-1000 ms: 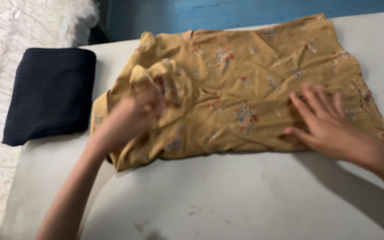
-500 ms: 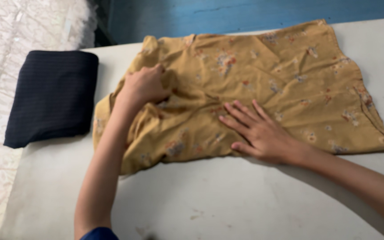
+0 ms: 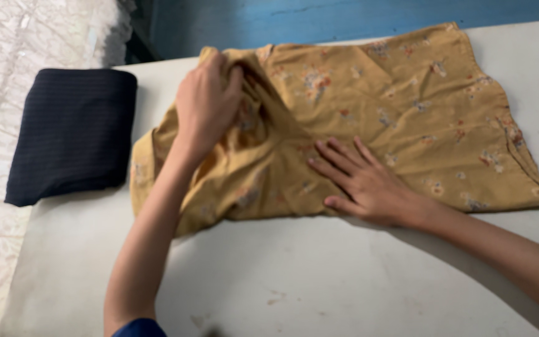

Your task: The person folds a mustard-colored floral shirt on a white table. They smooth the fabric, fold the sleeves inward, fold the sides toward the center, and then fold the shirt in half to create a compact bundle.

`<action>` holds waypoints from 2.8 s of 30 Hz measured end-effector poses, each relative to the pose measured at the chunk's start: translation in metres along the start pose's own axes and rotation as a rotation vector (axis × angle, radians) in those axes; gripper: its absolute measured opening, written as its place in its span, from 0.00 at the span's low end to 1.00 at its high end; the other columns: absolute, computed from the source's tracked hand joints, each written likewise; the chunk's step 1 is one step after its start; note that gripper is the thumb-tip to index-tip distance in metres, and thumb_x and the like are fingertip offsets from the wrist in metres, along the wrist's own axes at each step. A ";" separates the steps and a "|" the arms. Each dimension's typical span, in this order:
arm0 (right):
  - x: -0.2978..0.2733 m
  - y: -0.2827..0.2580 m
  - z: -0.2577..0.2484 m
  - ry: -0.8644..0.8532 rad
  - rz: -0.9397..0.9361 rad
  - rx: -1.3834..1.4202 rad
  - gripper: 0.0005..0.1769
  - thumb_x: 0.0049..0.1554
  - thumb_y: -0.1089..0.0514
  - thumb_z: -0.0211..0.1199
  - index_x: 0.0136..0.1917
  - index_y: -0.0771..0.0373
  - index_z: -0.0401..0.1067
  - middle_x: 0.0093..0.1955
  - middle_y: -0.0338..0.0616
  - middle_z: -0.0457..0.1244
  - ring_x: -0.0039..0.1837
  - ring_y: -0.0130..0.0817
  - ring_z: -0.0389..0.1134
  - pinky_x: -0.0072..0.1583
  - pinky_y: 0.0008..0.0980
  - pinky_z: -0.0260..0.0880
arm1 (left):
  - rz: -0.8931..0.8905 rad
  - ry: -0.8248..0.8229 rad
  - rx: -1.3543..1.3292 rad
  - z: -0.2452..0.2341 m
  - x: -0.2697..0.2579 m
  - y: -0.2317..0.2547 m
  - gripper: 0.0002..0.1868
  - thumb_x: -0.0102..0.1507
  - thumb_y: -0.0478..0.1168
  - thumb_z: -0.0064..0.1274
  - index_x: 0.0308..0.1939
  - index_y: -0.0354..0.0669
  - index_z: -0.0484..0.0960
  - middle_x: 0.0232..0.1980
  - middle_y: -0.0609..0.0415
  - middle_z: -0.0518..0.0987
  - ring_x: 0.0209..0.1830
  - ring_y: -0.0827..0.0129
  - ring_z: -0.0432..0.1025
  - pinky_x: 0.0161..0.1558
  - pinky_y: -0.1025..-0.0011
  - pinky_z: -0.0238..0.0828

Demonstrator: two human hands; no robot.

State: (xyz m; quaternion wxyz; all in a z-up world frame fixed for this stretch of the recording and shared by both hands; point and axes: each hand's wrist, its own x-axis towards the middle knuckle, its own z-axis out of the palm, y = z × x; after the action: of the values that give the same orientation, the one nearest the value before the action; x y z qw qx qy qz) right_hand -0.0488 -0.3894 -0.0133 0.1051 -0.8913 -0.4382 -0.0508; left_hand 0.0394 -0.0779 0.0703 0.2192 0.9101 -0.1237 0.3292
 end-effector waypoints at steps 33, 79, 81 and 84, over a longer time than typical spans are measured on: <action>0.017 0.023 -0.028 0.292 0.249 1.032 0.28 0.65 0.62 0.44 0.77 0.69 0.59 0.76 0.53 0.59 0.78 0.38 0.58 0.78 0.36 0.54 | 0.814 -0.523 -0.226 -0.024 -0.110 0.073 0.37 0.65 0.52 0.60 0.76 0.49 0.67 0.69 0.47 0.71 0.72 0.55 0.66 0.76 0.47 0.56; -0.004 0.003 -0.113 -0.373 0.702 -0.344 0.38 0.62 0.31 0.56 0.78 0.46 0.53 0.66 0.44 0.61 0.41 0.31 0.72 0.39 0.28 0.73 | 0.013 -0.348 -0.363 -0.040 -0.098 -0.018 0.17 0.55 0.26 0.50 0.49 0.33 0.79 0.51 0.38 0.77 0.54 0.42 0.72 0.55 0.59 0.70; 0.004 0.005 -0.105 -0.528 0.644 -0.410 0.48 0.61 0.29 0.56 0.86 0.42 0.44 0.73 0.46 0.57 0.38 0.27 0.70 0.35 0.22 0.72 | -0.059 -0.301 -0.391 -0.039 -0.100 -0.017 0.16 0.58 0.26 0.47 0.49 0.33 0.78 0.51 0.38 0.78 0.53 0.43 0.74 0.54 0.59 0.71; -0.011 0.031 -0.100 -0.137 0.516 -0.299 0.29 0.61 0.55 0.58 0.76 0.50 0.65 0.66 0.41 0.67 0.32 0.30 0.68 0.30 0.28 0.68 | -0.140 -0.238 -0.360 -0.040 -0.101 -0.018 0.15 0.61 0.27 0.46 0.52 0.34 0.77 0.50 0.40 0.80 0.51 0.44 0.76 0.51 0.59 0.73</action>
State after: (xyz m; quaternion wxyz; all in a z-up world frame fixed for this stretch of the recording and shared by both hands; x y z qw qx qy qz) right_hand -0.0304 -0.4397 0.0779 -0.0479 -0.9800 -0.1912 -0.0261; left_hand -0.0514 -0.0352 0.0261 0.3842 0.8950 -0.1422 0.1763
